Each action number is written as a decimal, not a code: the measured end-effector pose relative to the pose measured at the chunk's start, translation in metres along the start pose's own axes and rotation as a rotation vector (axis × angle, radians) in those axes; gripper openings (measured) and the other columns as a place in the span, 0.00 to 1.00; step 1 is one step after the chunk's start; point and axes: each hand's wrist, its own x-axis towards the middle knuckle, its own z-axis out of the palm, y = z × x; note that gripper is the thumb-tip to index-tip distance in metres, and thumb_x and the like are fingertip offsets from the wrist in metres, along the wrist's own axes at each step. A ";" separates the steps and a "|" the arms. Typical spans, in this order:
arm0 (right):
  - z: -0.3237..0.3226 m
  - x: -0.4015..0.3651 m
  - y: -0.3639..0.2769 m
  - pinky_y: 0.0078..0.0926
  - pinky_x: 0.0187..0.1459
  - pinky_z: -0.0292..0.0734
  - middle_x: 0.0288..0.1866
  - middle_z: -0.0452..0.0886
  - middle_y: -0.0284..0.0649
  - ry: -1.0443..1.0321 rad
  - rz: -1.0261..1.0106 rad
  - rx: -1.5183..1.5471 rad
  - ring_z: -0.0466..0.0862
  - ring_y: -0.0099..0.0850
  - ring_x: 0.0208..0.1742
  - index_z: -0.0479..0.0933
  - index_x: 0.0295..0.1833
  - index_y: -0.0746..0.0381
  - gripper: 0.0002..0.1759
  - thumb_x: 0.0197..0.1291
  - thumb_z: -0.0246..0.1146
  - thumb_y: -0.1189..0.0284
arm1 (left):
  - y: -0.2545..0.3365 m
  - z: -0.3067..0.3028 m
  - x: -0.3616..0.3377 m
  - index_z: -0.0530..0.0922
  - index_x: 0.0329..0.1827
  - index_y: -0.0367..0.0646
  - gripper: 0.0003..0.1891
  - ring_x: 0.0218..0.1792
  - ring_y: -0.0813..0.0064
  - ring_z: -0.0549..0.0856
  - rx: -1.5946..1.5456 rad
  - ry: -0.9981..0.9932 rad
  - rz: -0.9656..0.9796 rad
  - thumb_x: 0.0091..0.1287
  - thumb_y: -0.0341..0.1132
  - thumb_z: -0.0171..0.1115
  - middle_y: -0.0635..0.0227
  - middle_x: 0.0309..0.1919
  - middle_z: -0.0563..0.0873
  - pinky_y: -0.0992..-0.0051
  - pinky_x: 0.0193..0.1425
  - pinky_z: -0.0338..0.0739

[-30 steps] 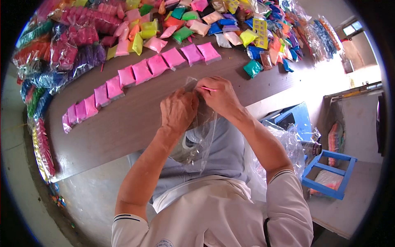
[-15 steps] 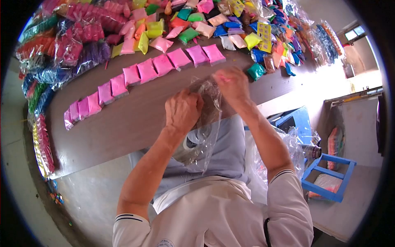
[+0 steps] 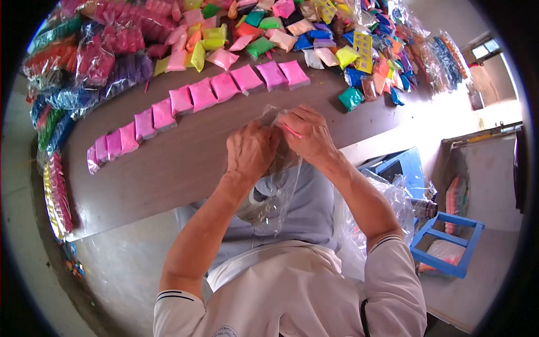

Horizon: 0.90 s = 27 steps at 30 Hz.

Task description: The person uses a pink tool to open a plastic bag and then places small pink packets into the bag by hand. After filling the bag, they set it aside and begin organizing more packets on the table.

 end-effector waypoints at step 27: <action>-0.062 -0.020 0.021 0.16 0.31 0.71 0.30 0.82 0.30 0.262 0.705 0.530 0.76 0.14 0.32 0.85 0.41 0.65 0.12 0.66 0.73 0.67 | 0.003 0.001 -0.001 0.79 0.21 0.42 0.14 0.27 0.55 0.85 0.025 0.070 0.039 0.65 0.37 0.67 0.63 0.25 0.81 0.57 0.30 0.79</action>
